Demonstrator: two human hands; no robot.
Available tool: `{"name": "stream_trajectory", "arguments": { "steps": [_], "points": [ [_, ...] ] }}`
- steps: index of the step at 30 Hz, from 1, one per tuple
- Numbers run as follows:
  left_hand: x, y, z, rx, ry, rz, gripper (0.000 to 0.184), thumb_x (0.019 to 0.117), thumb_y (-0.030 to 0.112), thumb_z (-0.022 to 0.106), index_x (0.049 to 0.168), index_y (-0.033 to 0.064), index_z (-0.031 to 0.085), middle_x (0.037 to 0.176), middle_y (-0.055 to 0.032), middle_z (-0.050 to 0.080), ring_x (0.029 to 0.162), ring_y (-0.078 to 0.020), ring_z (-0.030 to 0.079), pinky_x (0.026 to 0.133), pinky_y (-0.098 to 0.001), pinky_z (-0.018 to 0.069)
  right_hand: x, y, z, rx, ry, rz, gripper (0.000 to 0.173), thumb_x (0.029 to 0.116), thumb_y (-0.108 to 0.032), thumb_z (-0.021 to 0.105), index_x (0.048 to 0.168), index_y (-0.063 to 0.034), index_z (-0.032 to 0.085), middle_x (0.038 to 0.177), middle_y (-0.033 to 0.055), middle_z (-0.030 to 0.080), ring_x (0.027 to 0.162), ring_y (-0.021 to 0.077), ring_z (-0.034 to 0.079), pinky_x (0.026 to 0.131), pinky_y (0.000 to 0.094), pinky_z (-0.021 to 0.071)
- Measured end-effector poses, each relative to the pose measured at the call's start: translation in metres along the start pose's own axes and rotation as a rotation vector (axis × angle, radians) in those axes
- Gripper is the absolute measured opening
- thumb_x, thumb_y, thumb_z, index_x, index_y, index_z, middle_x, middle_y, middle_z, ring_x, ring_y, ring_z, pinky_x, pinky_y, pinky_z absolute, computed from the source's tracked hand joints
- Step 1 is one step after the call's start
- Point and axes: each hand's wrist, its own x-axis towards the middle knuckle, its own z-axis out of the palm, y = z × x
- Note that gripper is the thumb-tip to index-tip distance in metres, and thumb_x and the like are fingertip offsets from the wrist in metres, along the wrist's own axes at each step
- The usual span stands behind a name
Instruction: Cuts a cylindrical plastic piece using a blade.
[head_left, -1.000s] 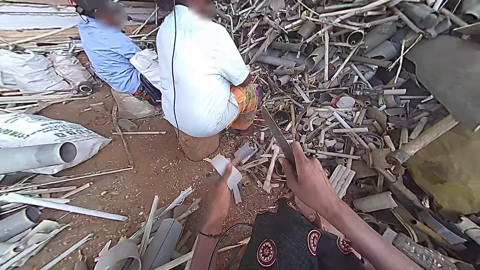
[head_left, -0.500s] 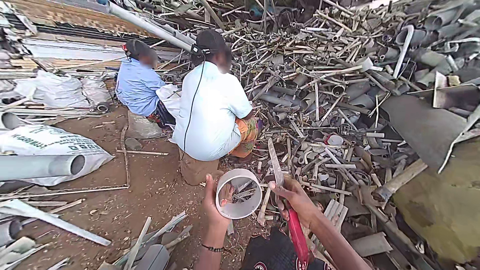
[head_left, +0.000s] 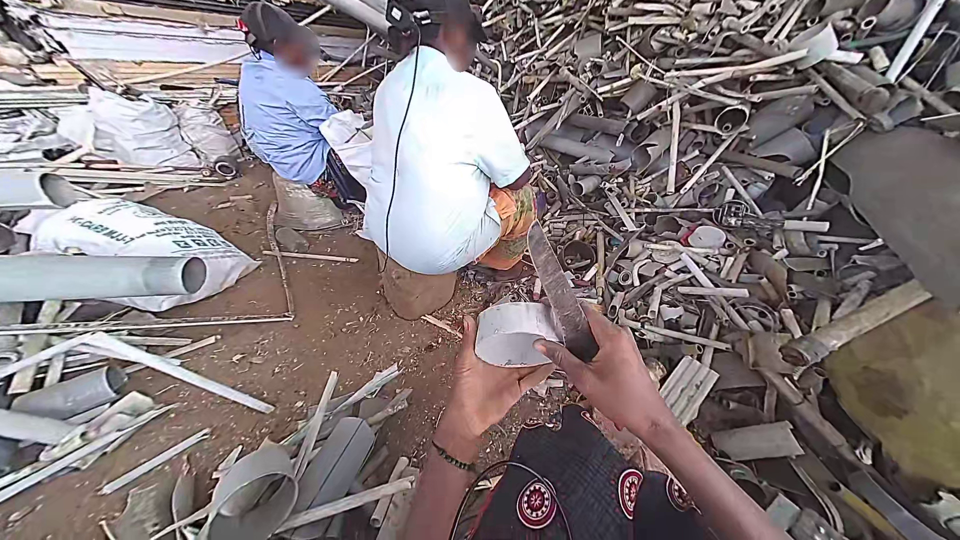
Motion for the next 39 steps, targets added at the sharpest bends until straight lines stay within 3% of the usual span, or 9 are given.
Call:
{"name": "stream_trajectory", "arguments": {
  "steps": [3,7,9,14,19,23,26,29,39],
  "points": [
    [0.004,0.003,-0.006,-0.112,-0.056,0.02,0.101,0.0777,0.09,0.047,0.142,0.0124,0.052,0.13,-0.0245,0.063,0.115,-0.0421,0.065,0.092,-0.0534,0.0568,0.006,0.007,-0.01,0.095,-0.043,0.13,0.069,0.091,-0.049,0.069,0.14,-0.0056,0.049,0.084,-0.0009,0.066,0.065,0.0076,0.063,0.06,0.03,0.0556],
    [0.007,0.009,-0.013,-0.14,-0.031,0.23,0.102,0.0787,0.09,0.044,0.154,0.0216,0.039,0.146,-0.0214,0.053,0.132,-0.044,0.053,0.099,-0.0613,0.0498,0.01,0.02,-0.03,0.255,-0.16,0.599,0.05,0.1016,-0.02,0.054,0.145,-0.0066,0.034,0.083,0.0053,0.057,0.055,0.0136,0.06,0.05,0.0317,0.0557],
    [0.009,0.013,-0.018,-0.104,0.03,0.331,0.098,0.075,0.076,0.068,0.149,0.0176,0.042,0.145,-0.0206,0.053,0.134,-0.0436,0.052,0.101,-0.0628,0.048,0.009,0.032,-0.033,0.317,-0.274,0.763,0.052,0.0998,-0.006,0.048,0.148,-0.0094,0.029,0.083,0.0058,0.056,0.056,0.0145,0.06,0.05,0.031,0.0555],
    [0.02,0.017,-0.031,-0.034,0.182,0.517,0.118,0.0572,0.056,0.092,0.154,0.0185,0.035,0.145,-0.0194,0.052,0.13,-0.0387,0.056,0.102,-0.0576,0.0513,-0.001,0.04,-0.036,0.655,-0.295,0.685,0.042,0.1,-0.007,0.046,0.142,-0.0096,0.043,0.089,0.0087,0.069,0.067,0.0173,0.07,0.059,0.0305,0.0615],
    [0.026,0.022,-0.04,-0.053,0.203,0.629,0.121,0.0571,0.053,0.094,0.155,0.0165,0.033,0.144,-0.0223,0.052,0.127,-0.0406,0.058,0.101,-0.0575,0.0532,-0.017,0.049,-0.015,0.631,-0.374,0.949,0.027,0.1109,-0.025,0.041,0.125,-0.0053,0.053,0.07,0.0057,0.062,0.051,0.0152,0.062,0.047,0.0291,0.0562],
    [0.034,0.023,-0.05,-0.012,0.204,0.666,0.131,0.0515,0.056,0.096,0.158,0.0183,0.029,0.146,-0.0218,0.051,0.129,-0.0393,0.057,0.102,-0.0555,0.0532,-0.029,0.036,-0.01,0.17,-0.617,0.55,0.036,0.1027,-0.02,0.056,0.135,-0.0036,0.056,0.078,0.0039,0.065,0.057,0.0133,0.064,0.055,0.0306,0.058],
    [0.036,0.018,-0.053,0.044,0.16,0.685,0.133,0.0532,0.052,0.096,0.158,0.0148,0.023,0.142,-0.0175,0.055,0.126,-0.0321,0.06,0.103,-0.0496,0.0536,-0.04,0.006,0.01,-0.123,-0.465,0.217,0.035,0.0983,-0.015,0.063,0.128,0.0044,0.066,0.08,0.0167,0.071,0.063,0.0282,0.068,0.062,0.0467,0.0586],
    [0.038,0.01,-0.054,0.04,0.058,0.665,0.134,0.059,0.047,0.095,0.161,0.0177,0.014,0.146,-0.0181,0.051,0.129,-0.0331,0.058,0.106,-0.0508,0.0513,-0.054,-0.012,0.04,-0.176,-0.388,0.051,0.035,0.0954,-0.014,0.067,0.125,0.0037,0.068,0.087,0.0177,0.073,0.068,0.0297,0.072,0.062,0.045,0.0603],
    [0.023,0.008,-0.035,0.094,0.085,0.709,0.132,0.0565,0.058,0.093,0.159,0.0127,0.022,0.141,-0.0184,0.056,0.126,-0.0322,0.06,0.107,-0.0514,0.0507,-0.057,0.025,0.049,-0.524,-0.383,-0.041,0.03,0.0962,-0.019,0.061,0.12,-0.0042,0.07,0.063,0.0109,0.064,0.051,0.0302,0.067,0.045,0.0447,0.0551]
  ]
}}
